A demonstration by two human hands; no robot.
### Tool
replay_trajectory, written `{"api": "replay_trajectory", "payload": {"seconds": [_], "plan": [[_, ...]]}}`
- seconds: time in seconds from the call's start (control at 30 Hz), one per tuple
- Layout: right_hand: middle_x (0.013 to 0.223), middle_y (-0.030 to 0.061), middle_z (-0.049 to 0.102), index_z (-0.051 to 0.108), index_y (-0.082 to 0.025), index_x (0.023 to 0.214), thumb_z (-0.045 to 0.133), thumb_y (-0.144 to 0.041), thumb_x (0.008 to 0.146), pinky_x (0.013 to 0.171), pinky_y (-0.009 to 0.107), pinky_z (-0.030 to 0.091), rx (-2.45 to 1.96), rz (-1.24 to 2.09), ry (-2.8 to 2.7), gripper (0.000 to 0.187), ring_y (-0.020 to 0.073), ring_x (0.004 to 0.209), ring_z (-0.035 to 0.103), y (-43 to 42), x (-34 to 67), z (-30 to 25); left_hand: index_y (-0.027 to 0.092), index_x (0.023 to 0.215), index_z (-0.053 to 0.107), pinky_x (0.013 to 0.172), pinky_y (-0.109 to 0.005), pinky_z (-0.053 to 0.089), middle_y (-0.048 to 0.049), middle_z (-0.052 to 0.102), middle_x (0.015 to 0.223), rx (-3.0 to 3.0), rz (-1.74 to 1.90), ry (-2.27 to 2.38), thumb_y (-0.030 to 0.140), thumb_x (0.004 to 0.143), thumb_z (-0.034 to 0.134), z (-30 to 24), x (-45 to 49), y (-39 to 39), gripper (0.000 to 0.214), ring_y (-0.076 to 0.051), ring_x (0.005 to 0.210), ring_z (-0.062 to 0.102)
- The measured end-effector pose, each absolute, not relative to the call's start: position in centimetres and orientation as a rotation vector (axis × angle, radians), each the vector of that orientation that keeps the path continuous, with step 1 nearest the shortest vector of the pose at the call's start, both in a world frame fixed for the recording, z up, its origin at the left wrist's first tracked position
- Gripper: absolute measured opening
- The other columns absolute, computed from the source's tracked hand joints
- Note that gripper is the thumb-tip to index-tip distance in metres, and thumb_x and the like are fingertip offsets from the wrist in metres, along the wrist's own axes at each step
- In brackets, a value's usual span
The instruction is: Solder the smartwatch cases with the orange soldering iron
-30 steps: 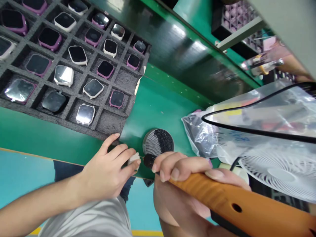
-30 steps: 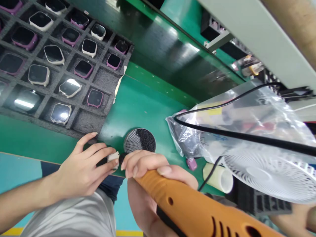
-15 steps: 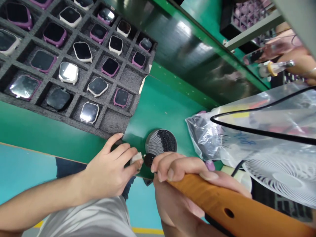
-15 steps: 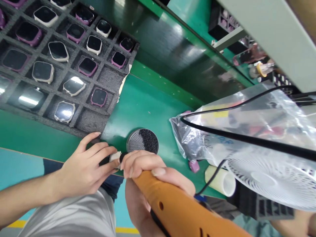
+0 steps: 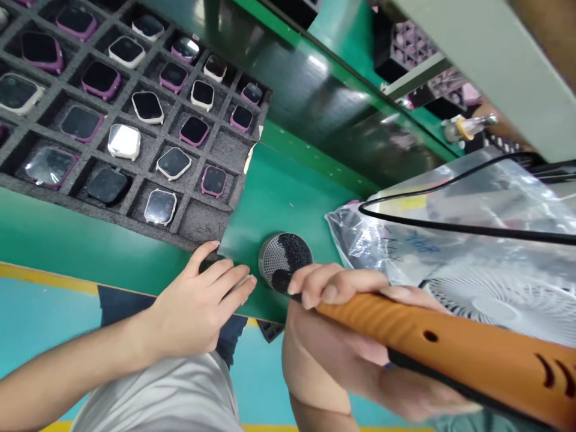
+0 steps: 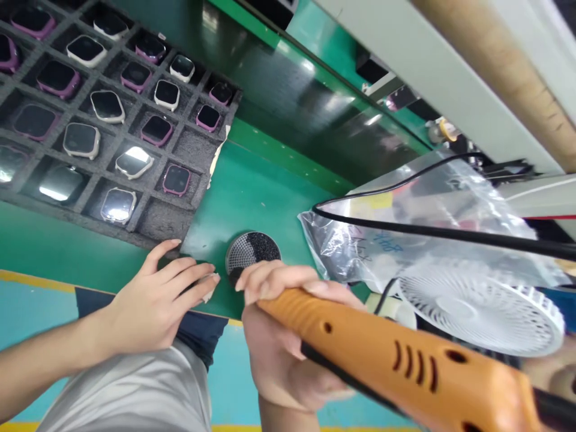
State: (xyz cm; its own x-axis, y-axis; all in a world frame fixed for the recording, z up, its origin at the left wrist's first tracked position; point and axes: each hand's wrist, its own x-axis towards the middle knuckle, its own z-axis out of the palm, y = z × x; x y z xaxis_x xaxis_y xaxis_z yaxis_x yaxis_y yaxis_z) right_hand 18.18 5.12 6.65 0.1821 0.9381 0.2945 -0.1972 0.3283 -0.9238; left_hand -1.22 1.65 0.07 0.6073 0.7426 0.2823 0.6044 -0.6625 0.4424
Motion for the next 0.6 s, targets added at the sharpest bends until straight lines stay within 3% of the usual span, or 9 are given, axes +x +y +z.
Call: {"api": "replay_trajectory", "payload": {"seconds": [0.13,0.27,0.37,0.6], "plan": [[0.081,-0.0032,0.067,0.075,-0.032,0.116,0.062,-0.065,0.095,0.05,0.036,0.052,-0.831,0.863,-1.042,0.041,0.0162,0.058,0.059,6.6,18.7,5.5,0.013,0.143,0.068,0.129,-0.065,0.026,-0.0145,0.065,0.153,2.537,0.614,1.08,0.025,0.097,0.062,0.3,-1.2,1.8,0.048,-0.033,0.13,0.059],[0.081,-0.004,0.065,0.071,-0.032,0.118,0.058,-0.067,0.097,0.051,0.035,0.053,-0.832,0.873,-1.049,0.042,0.0157,0.059,0.059,7.0,18.8,4.5,0.02,0.134,0.072,0.124,-0.059,0.036,-0.0106,0.072,0.128,2.509,0.654,1.196,0.04,0.106,0.067,0.3,-0.7,1.8,0.035,-0.029,0.121,0.063],[0.082,-0.0034,0.064,0.07,-0.031,0.118,0.059,-0.067,0.096,0.051,0.035,0.052,-0.824,0.897,-1.046,0.044,0.0162,0.059,0.058,6.8,18.7,4.4,0.021,0.131,0.073,0.122,-0.057,0.039,-0.0093,0.072,0.119,2.508,0.696,1.223,0.037,0.106,0.068,0.1,-0.4,1.7,0.031,-0.027,0.114,0.065],[0.085,-0.0027,0.064,0.069,-0.03,0.121,0.059,-0.067,0.096,0.053,0.035,0.051,-0.819,0.902,-1.041,0.045,0.0166,0.061,0.059,6.5,18.5,4.4,0.02,0.135,0.072,0.123,-0.057,0.037,-0.0096,0.073,0.123,2.476,0.713,1.211,0.032,0.107,0.063,0.0,-0.5,1.8,0.031,-0.027,0.115,0.065]]}}
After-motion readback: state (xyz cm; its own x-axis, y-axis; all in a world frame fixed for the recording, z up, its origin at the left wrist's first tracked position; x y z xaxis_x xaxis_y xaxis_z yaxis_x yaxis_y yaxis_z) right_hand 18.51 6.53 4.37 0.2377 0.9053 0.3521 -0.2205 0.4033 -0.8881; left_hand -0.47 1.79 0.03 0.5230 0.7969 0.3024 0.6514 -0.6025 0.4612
